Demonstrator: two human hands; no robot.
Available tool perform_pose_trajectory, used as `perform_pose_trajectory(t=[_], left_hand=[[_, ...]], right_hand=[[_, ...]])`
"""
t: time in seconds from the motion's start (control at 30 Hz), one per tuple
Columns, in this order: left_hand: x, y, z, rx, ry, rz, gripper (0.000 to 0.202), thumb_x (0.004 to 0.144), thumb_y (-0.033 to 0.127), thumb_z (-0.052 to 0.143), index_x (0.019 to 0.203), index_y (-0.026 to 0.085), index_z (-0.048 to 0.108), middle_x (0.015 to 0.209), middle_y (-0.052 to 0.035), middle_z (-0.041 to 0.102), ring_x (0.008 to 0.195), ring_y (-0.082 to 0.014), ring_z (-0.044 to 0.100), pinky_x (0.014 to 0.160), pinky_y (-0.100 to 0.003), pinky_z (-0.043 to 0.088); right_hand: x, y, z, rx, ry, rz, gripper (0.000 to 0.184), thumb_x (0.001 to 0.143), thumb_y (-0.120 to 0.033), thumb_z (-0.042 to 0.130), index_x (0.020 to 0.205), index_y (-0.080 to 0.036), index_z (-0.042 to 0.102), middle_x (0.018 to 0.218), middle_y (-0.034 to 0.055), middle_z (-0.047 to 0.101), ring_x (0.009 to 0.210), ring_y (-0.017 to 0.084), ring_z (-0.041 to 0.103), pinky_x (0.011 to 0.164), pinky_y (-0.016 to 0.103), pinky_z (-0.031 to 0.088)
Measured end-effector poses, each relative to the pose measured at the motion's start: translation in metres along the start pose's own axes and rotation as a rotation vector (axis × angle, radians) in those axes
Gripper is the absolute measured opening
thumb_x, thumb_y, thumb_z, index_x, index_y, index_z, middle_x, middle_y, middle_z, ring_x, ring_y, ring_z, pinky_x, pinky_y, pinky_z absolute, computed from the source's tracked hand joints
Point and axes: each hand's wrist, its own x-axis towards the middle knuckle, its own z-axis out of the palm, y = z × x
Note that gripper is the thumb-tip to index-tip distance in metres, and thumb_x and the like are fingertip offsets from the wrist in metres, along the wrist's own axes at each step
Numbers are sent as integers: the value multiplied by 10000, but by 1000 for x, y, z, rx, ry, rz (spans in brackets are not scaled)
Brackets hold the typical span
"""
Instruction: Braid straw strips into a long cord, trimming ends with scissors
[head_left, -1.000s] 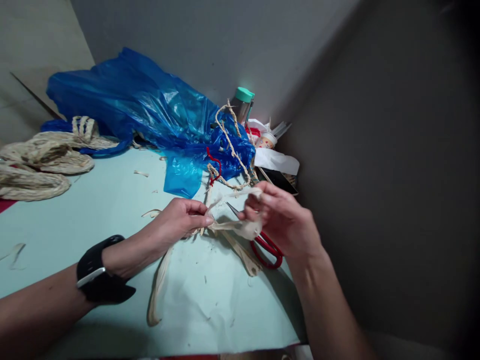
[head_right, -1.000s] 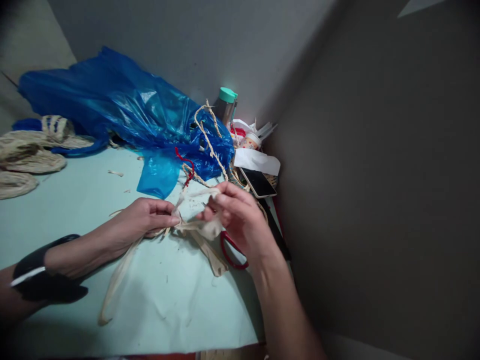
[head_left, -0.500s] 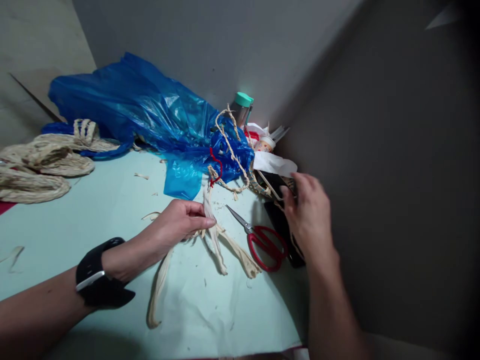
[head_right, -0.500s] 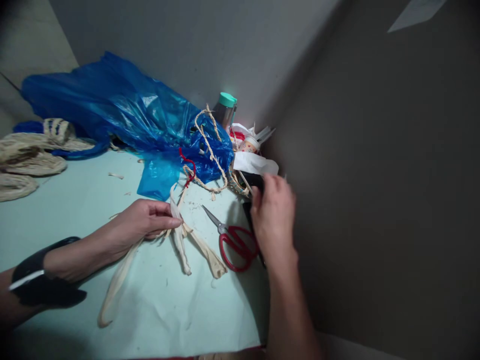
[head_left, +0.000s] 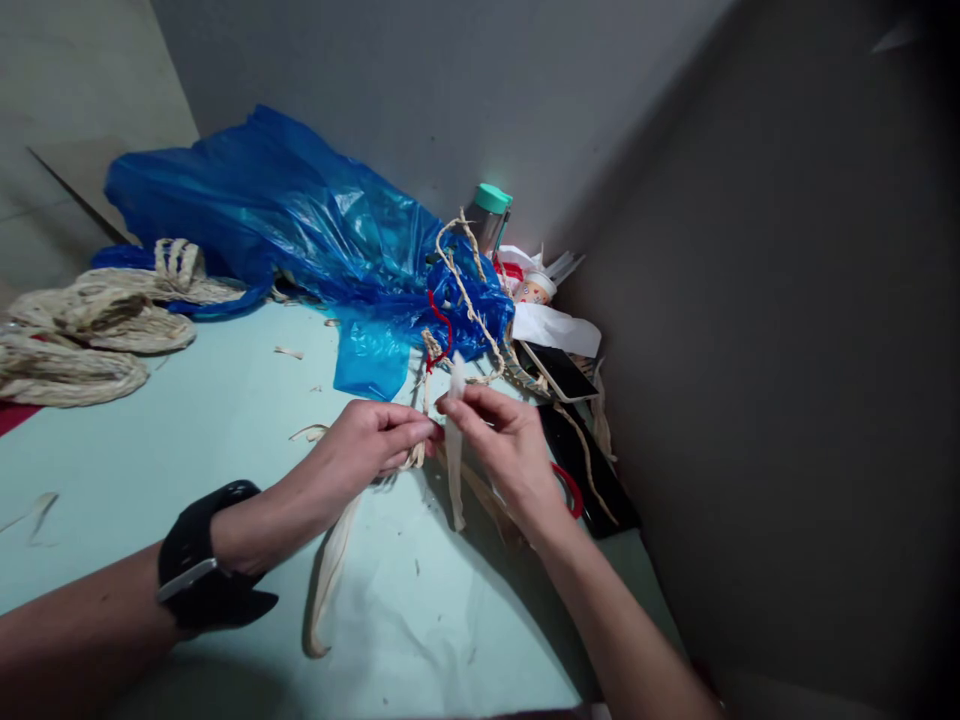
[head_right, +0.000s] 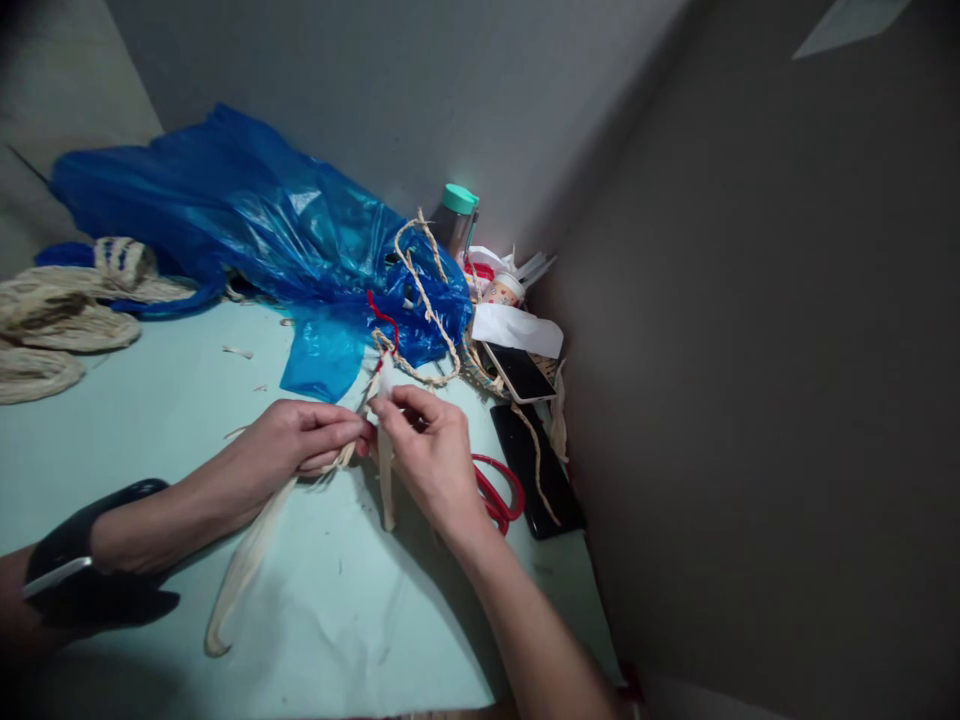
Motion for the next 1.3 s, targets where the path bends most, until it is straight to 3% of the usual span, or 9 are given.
perform_pose_trajectory(t=[0.13, 0.23, 0.37, 0.53, 0.63, 0.77, 1.07, 1.23, 1.3], left_hand=[[-3, 0, -1, -118, -46, 10, 244, 793, 307, 658, 944, 135, 744, 819, -59, 685, 491, -50, 297, 489, -259, 156], [-4, 0, -1, -152, -45, -2, 245, 777, 267, 681, 975, 133, 738, 756, -28, 637, 509, -53, 310, 494, -258, 158], [-4, -1, -1, -149, -37, -5, 411, 807, 270, 677, 1205, 165, 660, 630, 60, 465, 513, -55, 287, 507, -255, 159], [-3, -3, -2, -106, -47, 9, 568, 852, 275, 637, 1397, 189, 503, 608, 86, 378, 520, -66, 278, 513, -260, 169], [-4, -3, -1, -109, -36, 20, 587, 866, 292, 623, 1422, 181, 473, 589, 88, 373, 525, -72, 275, 513, -259, 175], [-5, -2, 1, -132, -37, 10, 601, 853, 291, 637, 1422, 197, 469, 601, 83, 421, 519, -67, 296, 507, -253, 187], [-4, 3, 0, -130, 17, -10, 665, 756, 230, 732, 1370, 183, 480, 669, 49, 587, 492, -52, 312, 472, -235, 186], [-7, 5, -2, -146, 52, -16, 589, 757, 191, 721, 1301, 174, 494, 714, 26, 635, 482, -41, 321, 459, -217, 193], [-6, 5, -3, -148, 39, -36, 509, 764, 182, 712, 1236, 153, 524, 716, 21, 635, 478, -35, 331, 454, -210, 198]], right_hand=[[-2, -5, -21, 165, -127, 112, 239, 867, -404, 624, 841, -179, 702, 809, 23, 658, 704, 141, 536, 615, 243, 373], [-7, -9, -27, 150, -274, 125, 229, 867, -402, 634, 851, -177, 673, 802, 21, 654, 733, 154, 557, 647, 252, 384], [-17, -16, -21, -230, -292, 58, 284, 926, -368, 549, 714, -183, 582, 664, -1, 583, 610, 128, 468, 570, 257, 301], [-28, -25, -11, -581, -248, 13, 308, 934, -296, 500, 650, -194, 442, 545, -31, 425, 519, 109, 268, 529, 288, 171], [-30, -26, -6, -626, -302, 5, 252, 928, -250, 475, 681, -199, 476, 534, -27, 428, 509, 114, 205, 536, 304, 143], [-30, -24, 0, -654, -331, -8, 166, 916, -202, 458, 775, -199, 545, 596, -2, 526, 499, 111, 259, 548, 305, 154], [-31, -25, -2, -715, -365, -23, 203, 937, -228, 462, 871, -191, 650, 617, 11, 588, 493, 111, 343, 536, 275, 185], [-26, -26, -13, -735, -116, -41, 292, 966, -408, 487, 905, -172, 647, 787, 53, 669, 642, 142, 522, 591, 255, 274], [-24, -24, -13, -724, -168, -58, 280, 975, -405, 482, 932, -166, 622, 828, 59, 670, 683, 148, 536, 599, 252, 283]])
